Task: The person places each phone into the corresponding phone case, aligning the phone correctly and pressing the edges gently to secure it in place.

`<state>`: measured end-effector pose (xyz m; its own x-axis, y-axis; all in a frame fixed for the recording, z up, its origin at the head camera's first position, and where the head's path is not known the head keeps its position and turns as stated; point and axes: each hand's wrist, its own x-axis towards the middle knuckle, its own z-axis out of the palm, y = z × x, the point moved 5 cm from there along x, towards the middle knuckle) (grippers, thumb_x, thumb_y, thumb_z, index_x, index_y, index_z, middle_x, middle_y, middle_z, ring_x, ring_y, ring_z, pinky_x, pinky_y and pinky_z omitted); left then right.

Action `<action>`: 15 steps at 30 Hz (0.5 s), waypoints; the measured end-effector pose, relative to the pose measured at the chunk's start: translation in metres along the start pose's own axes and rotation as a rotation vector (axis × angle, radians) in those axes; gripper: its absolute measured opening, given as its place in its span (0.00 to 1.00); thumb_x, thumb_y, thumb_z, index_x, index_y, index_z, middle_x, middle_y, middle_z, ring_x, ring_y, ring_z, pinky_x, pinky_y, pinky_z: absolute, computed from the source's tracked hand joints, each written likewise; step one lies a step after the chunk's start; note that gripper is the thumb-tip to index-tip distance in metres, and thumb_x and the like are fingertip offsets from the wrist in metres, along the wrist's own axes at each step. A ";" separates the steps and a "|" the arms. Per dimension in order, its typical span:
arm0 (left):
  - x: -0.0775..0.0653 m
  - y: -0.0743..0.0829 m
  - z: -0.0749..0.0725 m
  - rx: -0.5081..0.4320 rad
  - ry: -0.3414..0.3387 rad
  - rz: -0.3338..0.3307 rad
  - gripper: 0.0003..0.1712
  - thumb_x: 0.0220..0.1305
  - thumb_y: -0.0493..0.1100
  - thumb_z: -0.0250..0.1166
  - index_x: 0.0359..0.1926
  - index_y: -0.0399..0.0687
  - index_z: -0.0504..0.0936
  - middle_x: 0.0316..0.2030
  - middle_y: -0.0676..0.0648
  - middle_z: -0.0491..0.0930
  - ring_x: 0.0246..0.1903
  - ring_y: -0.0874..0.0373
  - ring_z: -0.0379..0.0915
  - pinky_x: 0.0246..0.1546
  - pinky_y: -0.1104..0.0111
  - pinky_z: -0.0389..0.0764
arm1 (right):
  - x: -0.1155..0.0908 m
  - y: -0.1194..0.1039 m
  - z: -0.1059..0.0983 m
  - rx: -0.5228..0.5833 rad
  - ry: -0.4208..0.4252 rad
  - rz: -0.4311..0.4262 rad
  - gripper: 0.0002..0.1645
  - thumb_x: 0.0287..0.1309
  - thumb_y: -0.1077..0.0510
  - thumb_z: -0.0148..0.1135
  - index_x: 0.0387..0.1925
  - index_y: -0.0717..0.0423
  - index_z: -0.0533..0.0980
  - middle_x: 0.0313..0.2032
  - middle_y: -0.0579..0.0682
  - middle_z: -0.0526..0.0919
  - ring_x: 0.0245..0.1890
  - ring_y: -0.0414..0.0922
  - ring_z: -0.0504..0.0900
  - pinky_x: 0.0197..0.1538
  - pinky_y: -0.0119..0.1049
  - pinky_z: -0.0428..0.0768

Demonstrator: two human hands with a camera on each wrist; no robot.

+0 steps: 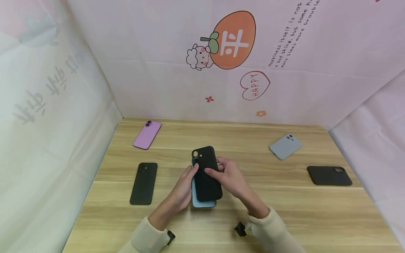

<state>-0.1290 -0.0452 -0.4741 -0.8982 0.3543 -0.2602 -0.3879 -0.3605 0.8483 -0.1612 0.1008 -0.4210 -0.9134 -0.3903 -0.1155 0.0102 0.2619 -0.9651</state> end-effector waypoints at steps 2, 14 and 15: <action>0.000 0.000 0.000 -0.013 -0.002 0.001 0.37 0.86 0.60 0.42 0.82 0.44 0.49 0.77 0.36 0.62 0.77 0.45 0.57 0.78 0.48 0.61 | 0.001 0.000 0.002 0.012 -0.008 -0.003 0.21 0.69 0.62 0.67 0.58 0.71 0.78 0.41 0.63 0.91 0.41 0.54 0.92 0.43 0.40 0.90; 0.002 -0.001 -0.001 -0.006 0.035 0.005 0.37 0.86 0.60 0.44 0.83 0.47 0.51 0.76 0.38 0.62 0.77 0.46 0.56 0.79 0.48 0.59 | 0.002 0.005 0.010 0.025 0.008 0.005 0.19 0.69 0.62 0.67 0.55 0.71 0.77 0.37 0.62 0.91 0.40 0.53 0.93 0.42 0.39 0.90; 0.002 -0.001 -0.001 0.001 0.038 0.006 0.36 0.86 0.60 0.44 0.82 0.47 0.51 0.76 0.38 0.63 0.76 0.46 0.57 0.78 0.48 0.59 | 0.002 0.005 0.010 0.017 0.012 0.007 0.19 0.69 0.62 0.68 0.54 0.71 0.77 0.36 0.62 0.91 0.39 0.52 0.93 0.42 0.38 0.90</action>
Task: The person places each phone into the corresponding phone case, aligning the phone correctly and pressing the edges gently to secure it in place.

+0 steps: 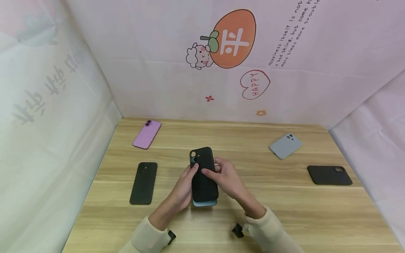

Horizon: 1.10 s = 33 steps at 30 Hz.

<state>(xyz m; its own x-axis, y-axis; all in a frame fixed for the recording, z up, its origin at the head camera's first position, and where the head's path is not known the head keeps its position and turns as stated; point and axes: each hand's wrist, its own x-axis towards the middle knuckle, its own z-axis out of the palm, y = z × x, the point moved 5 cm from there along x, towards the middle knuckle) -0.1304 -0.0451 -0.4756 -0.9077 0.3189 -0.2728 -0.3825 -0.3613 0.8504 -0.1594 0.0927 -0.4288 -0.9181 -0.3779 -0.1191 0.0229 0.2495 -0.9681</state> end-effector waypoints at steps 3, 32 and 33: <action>-0.001 0.001 0.000 0.015 0.007 0.002 0.36 0.86 0.60 0.44 0.82 0.46 0.53 0.74 0.38 0.66 0.74 0.47 0.60 0.77 0.49 0.62 | 0.000 0.001 0.000 -0.017 0.009 0.005 0.18 0.69 0.61 0.68 0.53 0.70 0.77 0.35 0.60 0.92 0.38 0.51 0.93 0.42 0.37 0.90; -0.004 0.010 0.001 -0.003 0.013 0.040 0.25 0.87 0.47 0.47 0.75 0.39 0.59 0.66 0.37 0.74 0.63 0.54 0.75 0.62 0.63 0.80 | -0.008 -0.013 -0.027 -0.138 0.159 -0.051 0.15 0.69 0.65 0.69 0.53 0.69 0.82 0.33 0.59 0.90 0.29 0.51 0.91 0.35 0.43 0.91; -0.004 0.010 0.000 -0.002 0.009 0.042 0.25 0.87 0.46 0.47 0.75 0.39 0.59 0.67 0.36 0.73 0.64 0.54 0.75 0.62 0.63 0.80 | -0.008 -0.015 -0.029 -0.156 0.167 -0.061 0.14 0.69 0.65 0.69 0.52 0.69 0.82 0.33 0.59 0.90 0.30 0.52 0.91 0.35 0.42 0.91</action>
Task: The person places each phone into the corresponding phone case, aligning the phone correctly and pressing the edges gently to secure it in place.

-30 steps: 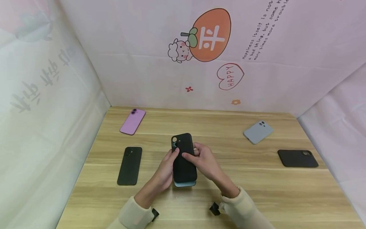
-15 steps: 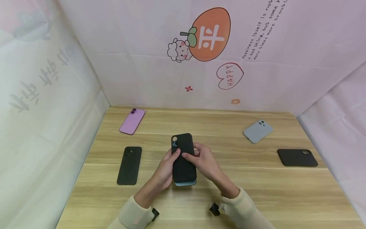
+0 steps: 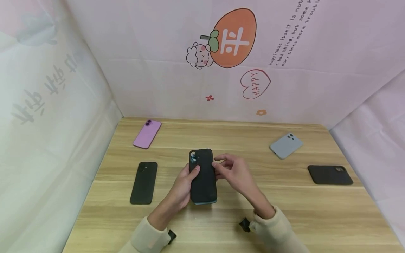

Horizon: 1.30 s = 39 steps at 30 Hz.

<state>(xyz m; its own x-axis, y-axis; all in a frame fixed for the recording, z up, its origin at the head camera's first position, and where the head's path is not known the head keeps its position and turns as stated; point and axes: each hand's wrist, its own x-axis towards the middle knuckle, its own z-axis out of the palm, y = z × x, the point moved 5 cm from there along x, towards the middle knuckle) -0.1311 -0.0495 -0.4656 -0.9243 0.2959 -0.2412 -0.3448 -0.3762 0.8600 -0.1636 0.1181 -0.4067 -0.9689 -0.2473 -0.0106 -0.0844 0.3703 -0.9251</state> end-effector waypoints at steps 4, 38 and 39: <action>-0.001 0.001 0.001 0.007 -0.026 0.013 0.27 0.86 0.43 0.46 0.76 0.36 0.56 0.68 0.33 0.71 0.65 0.51 0.75 0.64 0.61 0.79 | 0.001 -0.003 -0.010 -0.087 0.041 -0.037 0.12 0.69 0.64 0.70 0.50 0.68 0.83 0.32 0.57 0.90 0.30 0.50 0.91 0.35 0.36 0.90; -0.010 -0.010 0.022 0.069 -0.224 -0.070 0.28 0.87 0.41 0.47 0.79 0.38 0.53 0.65 0.31 0.76 0.60 0.38 0.81 0.59 0.52 0.85 | 0.029 0.009 -0.014 -0.101 -0.208 -0.026 0.16 0.77 0.54 0.62 0.39 0.58 0.90 0.32 0.50 0.88 0.27 0.43 0.79 0.31 0.36 0.82; -0.010 -0.010 0.023 0.071 -0.227 -0.070 0.28 0.86 0.41 0.47 0.79 0.38 0.53 0.65 0.31 0.76 0.60 0.39 0.81 0.59 0.52 0.85 | 0.029 0.009 -0.014 -0.102 -0.207 -0.031 0.15 0.77 0.55 0.62 0.39 0.58 0.90 0.33 0.50 0.89 0.26 0.43 0.78 0.30 0.35 0.81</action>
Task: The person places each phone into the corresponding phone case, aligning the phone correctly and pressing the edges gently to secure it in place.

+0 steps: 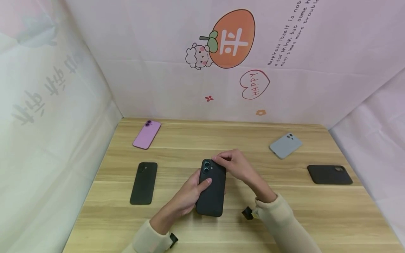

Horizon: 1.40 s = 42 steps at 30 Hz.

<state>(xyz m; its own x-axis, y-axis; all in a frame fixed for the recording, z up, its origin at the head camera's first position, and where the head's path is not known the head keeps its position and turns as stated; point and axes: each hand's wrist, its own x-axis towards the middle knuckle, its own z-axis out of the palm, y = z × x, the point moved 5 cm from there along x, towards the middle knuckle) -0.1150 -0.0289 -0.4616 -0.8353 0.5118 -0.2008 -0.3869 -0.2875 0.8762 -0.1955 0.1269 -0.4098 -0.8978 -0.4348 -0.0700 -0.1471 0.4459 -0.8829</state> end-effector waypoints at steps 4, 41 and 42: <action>0.000 0.001 0.001 0.008 0.000 0.008 0.27 0.86 0.39 0.47 0.78 0.38 0.54 0.65 0.31 0.76 0.60 0.38 0.82 0.58 0.52 0.85 | -0.001 -0.001 0.000 0.001 0.008 -0.019 0.12 0.75 0.59 0.64 0.43 0.60 0.90 0.37 0.52 0.91 0.27 0.42 0.79 0.30 0.32 0.78; 0.001 0.001 0.003 0.040 0.075 0.048 0.27 0.83 0.33 0.52 0.76 0.36 0.57 0.68 0.30 0.75 0.59 0.36 0.82 0.57 0.52 0.86 | -0.012 0.015 -0.007 0.150 0.003 0.139 0.13 0.66 0.57 0.74 0.45 0.64 0.88 0.33 0.55 0.91 0.31 0.49 0.91 0.44 0.57 0.89; 0.001 0.001 0.003 0.043 0.077 0.048 0.27 0.83 0.33 0.52 0.76 0.36 0.57 0.67 0.30 0.75 0.58 0.36 0.82 0.57 0.52 0.86 | -0.012 0.015 -0.007 0.154 0.004 0.140 0.13 0.66 0.57 0.74 0.45 0.64 0.88 0.33 0.55 0.92 0.31 0.49 0.91 0.43 0.57 0.89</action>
<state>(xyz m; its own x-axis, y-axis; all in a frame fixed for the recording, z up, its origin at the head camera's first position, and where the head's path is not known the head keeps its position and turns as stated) -0.1152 -0.0266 -0.4594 -0.8805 0.4343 -0.1900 -0.3302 -0.2744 0.9031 -0.1899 0.1445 -0.4191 -0.9067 -0.3739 -0.1952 0.0441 0.3763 -0.9255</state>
